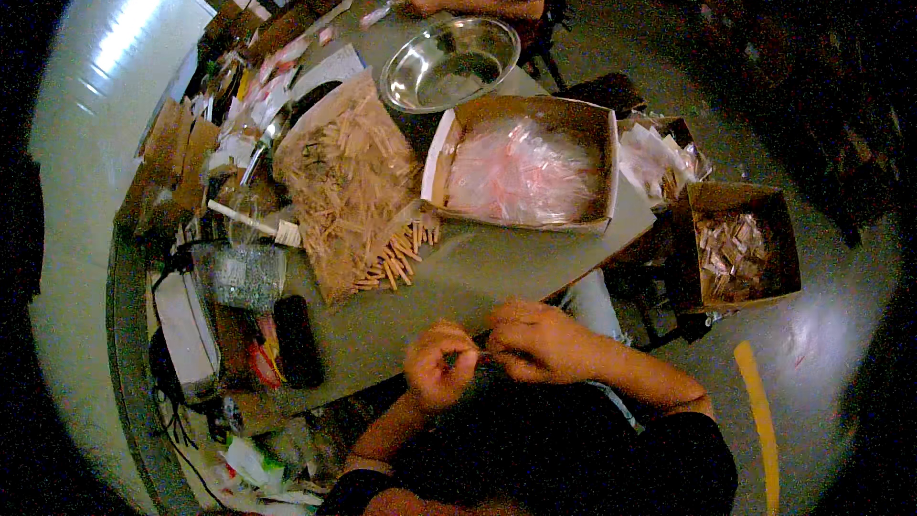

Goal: The person sits at a table and repeatedly picks up small wooden sticks, inserts them into small plastic bags, and places the filled bags into a cardboard box. The person handles the sticks and bags by hand throughout the process.

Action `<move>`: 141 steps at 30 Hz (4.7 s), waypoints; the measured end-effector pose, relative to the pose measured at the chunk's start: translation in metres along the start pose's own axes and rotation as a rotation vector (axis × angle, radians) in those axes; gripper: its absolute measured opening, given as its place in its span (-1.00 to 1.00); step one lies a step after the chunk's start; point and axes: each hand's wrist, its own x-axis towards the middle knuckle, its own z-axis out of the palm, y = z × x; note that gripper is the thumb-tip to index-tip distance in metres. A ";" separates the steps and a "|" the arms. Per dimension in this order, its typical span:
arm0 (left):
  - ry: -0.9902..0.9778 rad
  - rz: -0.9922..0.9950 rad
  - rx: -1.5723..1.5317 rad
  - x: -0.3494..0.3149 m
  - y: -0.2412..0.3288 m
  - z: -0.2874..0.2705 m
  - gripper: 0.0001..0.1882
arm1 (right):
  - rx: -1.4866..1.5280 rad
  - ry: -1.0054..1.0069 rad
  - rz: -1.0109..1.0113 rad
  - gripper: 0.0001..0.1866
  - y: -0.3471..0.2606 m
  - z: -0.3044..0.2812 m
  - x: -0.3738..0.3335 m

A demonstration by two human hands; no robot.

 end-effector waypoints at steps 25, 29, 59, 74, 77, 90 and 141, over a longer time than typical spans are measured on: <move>-0.118 -0.133 0.519 0.198 -0.069 -0.022 -0.83 | -0.518 0.323 0.520 -0.85 0.023 -0.049 -0.062; 0.114 -0.121 0.261 0.153 -0.065 -0.066 -0.84 | -0.482 0.043 0.328 -0.75 0.039 -0.005 -0.008; 0.133 -0.572 0.050 -0.053 -0.030 -0.075 -0.72 | -0.790 -0.198 0.131 -0.20 0.063 0.106 0.088; 0.039 -0.348 0.183 -0.058 -0.024 -0.050 -0.74 | -0.590 0.130 0.375 -0.25 0.036 0.057 0.031; 0.087 -0.358 0.111 -0.061 -0.026 -0.046 -0.76 | -0.517 0.077 0.408 -0.43 0.043 0.045 0.004; 0.064 -0.349 0.170 -0.054 -0.025 -0.045 -0.81 | -0.505 0.081 0.351 -0.82 0.029 0.041 0.014; -0.054 -1.159 -1.347 -0.108 -0.076 0.009 -0.64 | -0.331 -0.141 0.326 -0.71 0.008 0.074 0.046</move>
